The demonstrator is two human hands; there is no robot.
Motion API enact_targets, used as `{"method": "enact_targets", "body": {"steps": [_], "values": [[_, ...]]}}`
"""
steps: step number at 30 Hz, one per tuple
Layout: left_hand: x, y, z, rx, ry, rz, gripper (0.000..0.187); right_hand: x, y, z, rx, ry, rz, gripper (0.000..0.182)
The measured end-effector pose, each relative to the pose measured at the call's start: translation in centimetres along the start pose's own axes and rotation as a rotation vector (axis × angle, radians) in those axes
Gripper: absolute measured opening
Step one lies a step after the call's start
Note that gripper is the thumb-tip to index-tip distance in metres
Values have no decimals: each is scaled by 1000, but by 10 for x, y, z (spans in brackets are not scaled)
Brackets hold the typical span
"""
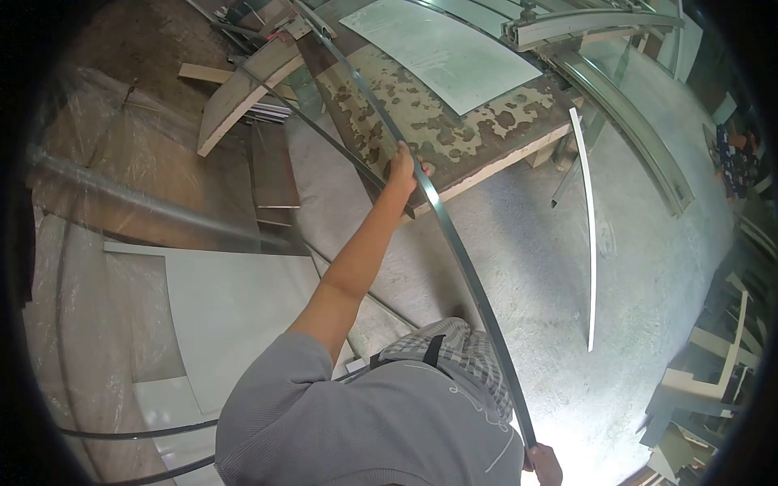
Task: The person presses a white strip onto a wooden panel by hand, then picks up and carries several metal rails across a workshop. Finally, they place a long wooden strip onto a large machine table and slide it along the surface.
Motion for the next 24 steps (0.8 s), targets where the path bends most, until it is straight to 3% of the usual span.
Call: {"method": "enact_targets", "body": {"steps": [2,8,9,14,16,17,20,24], "values": [[-1,13,18,21,27,18,42,-2,-18,1,30,117,-174,36],[-1,31,68,67,99,0,42,-30,-65,21,254,141,-52,49],[-1,36,72,-2,161,19,45,-34,-80,24,286,132,-55,57],[-9,60,79,-216,295,115,57,-38,-110,36,322,125,-34,52],[-5,78,81,-432,365,446,68,-32,-117,44,367,124,-36,47],[-5,80,73,-434,376,447,68,-30,-121,47,365,115,-42,47],[-14,75,39,-361,245,378,78,-32,-139,57,416,66,34,41],[-20,46,-18,-476,39,450,82,-34,-164,73,435,34,46,40]]}}
Point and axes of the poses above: each hand's wrist, its own z-axis towards the middle knuckle, its own x-axis out of the back of the hand, y = z × x, the point moved 6 cm from there along z, towards the middle knuckle, and after that the axes turned 14 degrees about -z, right-handed, at the moved point
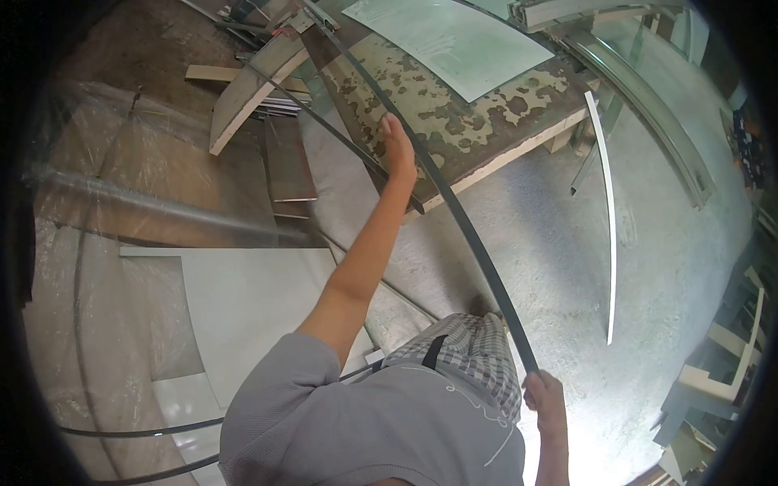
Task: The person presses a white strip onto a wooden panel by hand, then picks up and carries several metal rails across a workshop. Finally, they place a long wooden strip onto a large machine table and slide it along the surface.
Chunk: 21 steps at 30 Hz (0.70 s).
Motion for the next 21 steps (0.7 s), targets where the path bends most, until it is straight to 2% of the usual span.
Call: {"method": "enact_targets", "body": {"steps": [1,4,7,11,16,21], "values": [[-4,4,-22,-77,-75,81,82,0,-3,7,0,-2,5,40],[-9,-18,-69,-123,-115,233,82,-8,-14,27,-28,-66,16,37],[-17,-3,-106,-91,-143,289,82,-18,-32,48,21,-108,13,36],[-26,-6,-106,-112,-169,346,80,-24,-50,73,42,-127,-8,36],[-29,-13,-89,-177,-174,618,71,-36,-73,94,67,-198,9,38],[-21,-12,-61,-179,-150,596,70,-49,-92,108,112,-218,46,38]]}}
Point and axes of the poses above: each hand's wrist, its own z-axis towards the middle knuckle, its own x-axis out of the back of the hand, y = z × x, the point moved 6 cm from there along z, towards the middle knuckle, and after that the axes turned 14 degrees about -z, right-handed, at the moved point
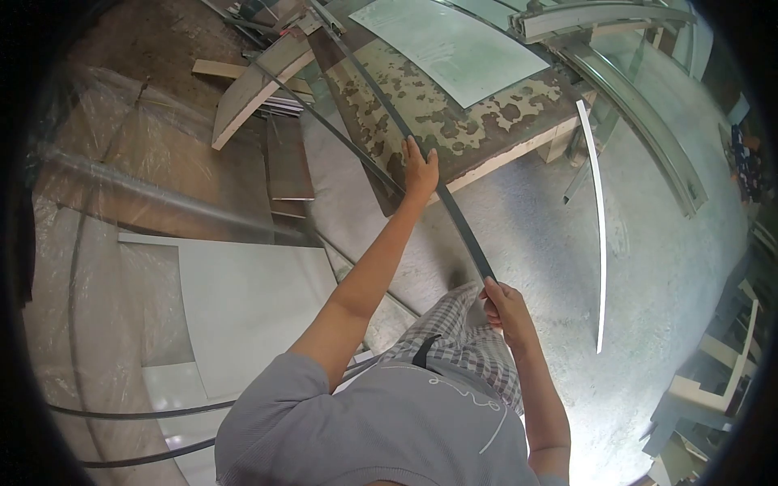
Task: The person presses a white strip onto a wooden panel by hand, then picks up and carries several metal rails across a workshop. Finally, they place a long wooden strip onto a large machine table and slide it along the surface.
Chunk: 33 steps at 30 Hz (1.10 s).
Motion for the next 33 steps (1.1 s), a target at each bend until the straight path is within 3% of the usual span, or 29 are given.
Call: {"method": "enact_targets", "body": {"steps": [8,14,33], "values": [[5,-10,34,77,-24,80,69,-4,-18,33,4,27,-58,40],[4,-24,67,30,-28,133,70,-2,-39,62,38,138,-232,34],[-7,-46,137,3,-12,234,69,14,-77,137,62,150,-304,35]]}}
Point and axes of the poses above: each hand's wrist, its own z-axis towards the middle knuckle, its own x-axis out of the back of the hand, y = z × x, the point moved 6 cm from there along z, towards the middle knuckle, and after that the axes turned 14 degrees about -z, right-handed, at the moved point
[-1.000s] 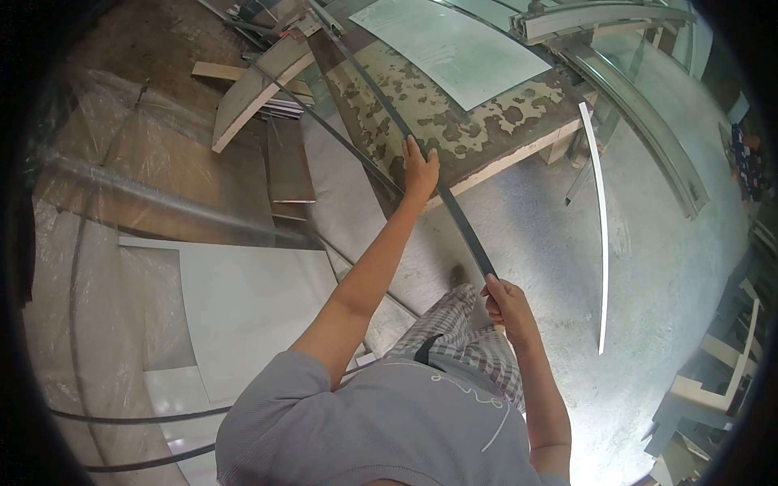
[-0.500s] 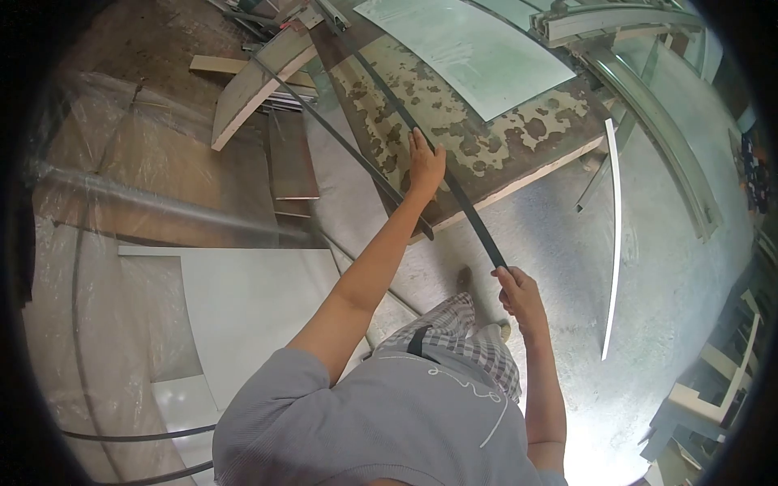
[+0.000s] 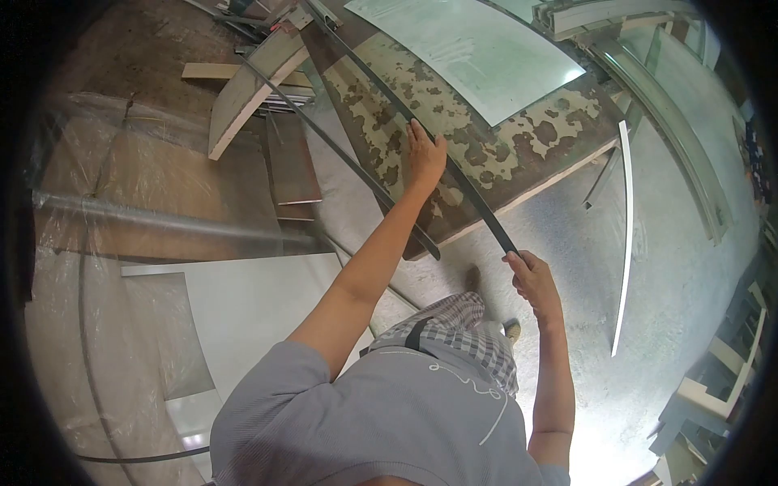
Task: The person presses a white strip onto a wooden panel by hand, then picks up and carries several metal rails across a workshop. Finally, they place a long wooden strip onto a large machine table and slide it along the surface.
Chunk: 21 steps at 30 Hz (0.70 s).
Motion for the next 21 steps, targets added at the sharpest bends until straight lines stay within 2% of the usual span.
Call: {"method": "enact_targets", "body": {"steps": [5,7,21], "values": [[12,-3,21,7,-24,13,69,-12,-13,18,5,-27,37,35],[18,-6,29,72,-54,19,68,-20,-19,26,8,-36,39,35],[32,-29,95,106,-14,-39,66,-44,-57,83,22,-29,5,39]]}}
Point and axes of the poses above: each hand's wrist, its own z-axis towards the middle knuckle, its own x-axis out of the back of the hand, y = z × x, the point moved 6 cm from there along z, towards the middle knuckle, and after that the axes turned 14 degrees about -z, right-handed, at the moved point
